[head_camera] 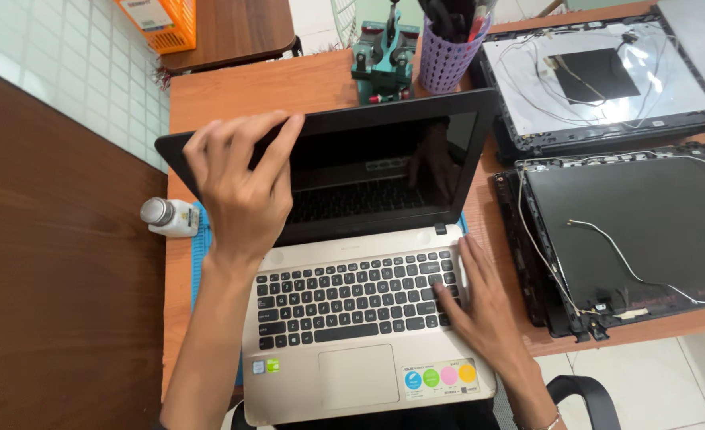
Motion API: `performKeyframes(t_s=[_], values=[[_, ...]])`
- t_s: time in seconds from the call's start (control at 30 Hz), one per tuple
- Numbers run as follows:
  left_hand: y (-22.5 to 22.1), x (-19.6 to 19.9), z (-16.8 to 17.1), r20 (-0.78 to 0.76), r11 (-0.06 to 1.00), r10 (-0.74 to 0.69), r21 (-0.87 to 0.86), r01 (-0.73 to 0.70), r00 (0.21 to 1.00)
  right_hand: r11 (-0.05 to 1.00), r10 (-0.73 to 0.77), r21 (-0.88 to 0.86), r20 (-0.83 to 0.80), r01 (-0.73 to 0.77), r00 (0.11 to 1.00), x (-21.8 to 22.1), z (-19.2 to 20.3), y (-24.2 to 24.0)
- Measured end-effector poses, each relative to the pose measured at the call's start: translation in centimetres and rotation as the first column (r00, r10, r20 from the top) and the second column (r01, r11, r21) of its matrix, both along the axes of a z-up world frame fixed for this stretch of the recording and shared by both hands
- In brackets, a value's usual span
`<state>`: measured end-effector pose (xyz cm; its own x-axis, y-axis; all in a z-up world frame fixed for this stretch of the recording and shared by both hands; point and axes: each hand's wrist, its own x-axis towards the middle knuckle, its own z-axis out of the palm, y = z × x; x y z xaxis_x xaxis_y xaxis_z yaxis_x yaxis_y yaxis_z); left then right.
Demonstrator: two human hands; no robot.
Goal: The person pries open the laptop case using a tool, removes the internal keyboard panel, and works on the internal components and circuitry of the opened machine.
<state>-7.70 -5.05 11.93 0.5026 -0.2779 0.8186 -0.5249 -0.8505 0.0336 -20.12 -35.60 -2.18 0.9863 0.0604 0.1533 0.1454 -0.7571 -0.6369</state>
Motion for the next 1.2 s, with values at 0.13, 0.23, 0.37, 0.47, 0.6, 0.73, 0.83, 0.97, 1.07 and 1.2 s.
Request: performKeyframes(t_s=[0.13, 0.23, 0.37, 0.47, 0.6, 0.73, 0.83, 0.97, 1.07, 1.2], values=[[1.7, -4.2, -1.3, -0.116, 0.979, 0.087, -0.172, -0.107, 0.989, 0.989, -0.135, 0.045, -0.070, 0.138, 0.988, 0.4, 0.9, -0.1], [3.7, -7.1, -3.3, -0.305, 0.911, 0.163, -0.320, -0.262, 0.938, 0.971, -0.221, 0.069, -0.116, 0.229, 0.968, 0.8, 1.8, 0.0], [5.5, -10.4, -6.2, -0.634, 0.786, 0.190, -0.360, -0.503, 0.750, 0.938, -0.288, 0.150, -0.169, 0.314, 0.942, 1.6, 2.6, 0.3], [5.5, -11.4, -8.1, -0.812, 0.735, 0.154, -0.286, -0.614, 0.563, 0.937, -0.310, 0.087, -0.231, 0.337, 0.922, 2.0, 3.0, 0.6], [4.3, -12.3, -9.6, -0.883, 0.670, 0.139, -0.250, -0.699, 0.448, 0.932, -0.333, 0.051, -0.266, 0.358, 0.905, 2.2, 3.0, 1.0], [3.7, -12.4, -10.7, -0.842, 0.645, 0.132, -0.328, -0.690, 0.523, 0.923, -0.353, 0.059, -0.269, 0.381, 0.896, 2.5, 2.7, 1.2], [3.7, -12.2, -11.5, -0.825, 0.643, 0.109, -0.366, -0.672, 0.554, 0.920, -0.363, 0.043, -0.278, 0.389, 0.889, 2.6, 2.5, 1.4], [3.9, -12.0, -11.9, -0.818, 0.621, 0.073, -0.410, -0.668, 0.570, 0.908, -0.376, 0.060, -0.315, 0.414, 0.871, 2.6, 2.8, 1.7], [3.9, -11.9, -11.8, -0.782, 0.647, 0.092, -0.423, -0.634, 0.616, 0.901, -0.389, 0.046, -0.359, 0.432, 0.849, 2.8, 3.2, 1.9], [3.7, -11.6, -10.8, -0.803, 0.592, 0.022, -0.469, -0.655, 0.595, 0.899, -0.325, 0.228, -0.223, 0.373, 0.919, 2.9, 3.7, 2.1]])
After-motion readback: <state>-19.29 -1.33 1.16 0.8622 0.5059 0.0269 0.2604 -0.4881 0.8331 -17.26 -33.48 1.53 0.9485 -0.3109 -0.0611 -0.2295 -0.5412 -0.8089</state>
